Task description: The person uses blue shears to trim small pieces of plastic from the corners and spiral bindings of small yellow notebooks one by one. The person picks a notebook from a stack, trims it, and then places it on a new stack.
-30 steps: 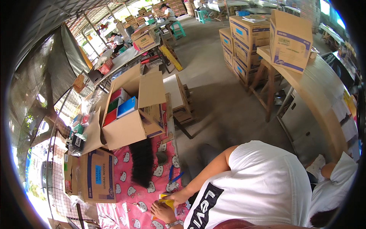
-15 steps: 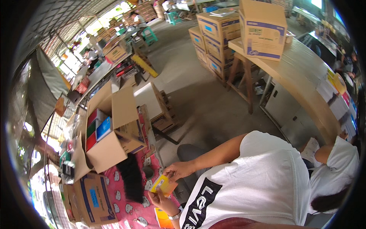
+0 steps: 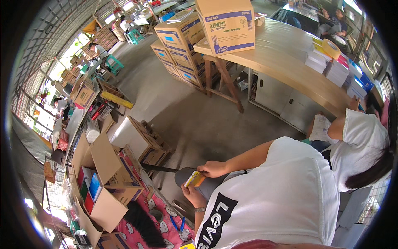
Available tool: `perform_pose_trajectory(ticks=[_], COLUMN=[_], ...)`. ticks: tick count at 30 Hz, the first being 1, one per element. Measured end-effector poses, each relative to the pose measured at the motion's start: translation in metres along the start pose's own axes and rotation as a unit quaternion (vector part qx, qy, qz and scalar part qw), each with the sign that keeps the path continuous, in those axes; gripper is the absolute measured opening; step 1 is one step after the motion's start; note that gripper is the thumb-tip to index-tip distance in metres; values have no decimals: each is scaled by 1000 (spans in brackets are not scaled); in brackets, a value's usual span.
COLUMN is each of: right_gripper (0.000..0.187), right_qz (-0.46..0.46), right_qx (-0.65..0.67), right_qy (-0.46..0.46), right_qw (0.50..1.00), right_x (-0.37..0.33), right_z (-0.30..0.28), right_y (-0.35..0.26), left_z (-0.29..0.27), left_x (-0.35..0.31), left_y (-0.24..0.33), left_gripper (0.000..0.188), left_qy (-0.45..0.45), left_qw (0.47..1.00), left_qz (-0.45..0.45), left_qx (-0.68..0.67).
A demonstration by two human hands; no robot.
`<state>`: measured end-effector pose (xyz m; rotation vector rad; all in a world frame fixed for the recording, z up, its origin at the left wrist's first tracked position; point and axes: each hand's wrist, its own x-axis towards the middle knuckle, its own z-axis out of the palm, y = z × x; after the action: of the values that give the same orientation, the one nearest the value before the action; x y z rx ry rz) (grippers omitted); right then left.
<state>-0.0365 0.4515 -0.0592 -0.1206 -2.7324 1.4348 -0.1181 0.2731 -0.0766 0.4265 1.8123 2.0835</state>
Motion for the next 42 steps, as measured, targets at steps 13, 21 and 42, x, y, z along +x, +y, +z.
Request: perform_pose_trajectory(ticks=[13,21,42], right_gripper=[41,36,35], right_qz=[-27,-89,-33], right_qx=[-1,-42,-94], right_qy=[-15,-21,44], right_qw=[1000,995,994], right_x=[-8,-3,-42], right_z=[32,48,40], right_y=[9,15,-15], left_z=[2,-22,-17], left_x=[-18,-26,-50], left_y=[-21,-44,-18], left_gripper=[19,25,20], left_qy=[-6,-2,-30], left_qw=[999,999,998], left_qz=[0,38,45], left_qx=[-42,0,14])
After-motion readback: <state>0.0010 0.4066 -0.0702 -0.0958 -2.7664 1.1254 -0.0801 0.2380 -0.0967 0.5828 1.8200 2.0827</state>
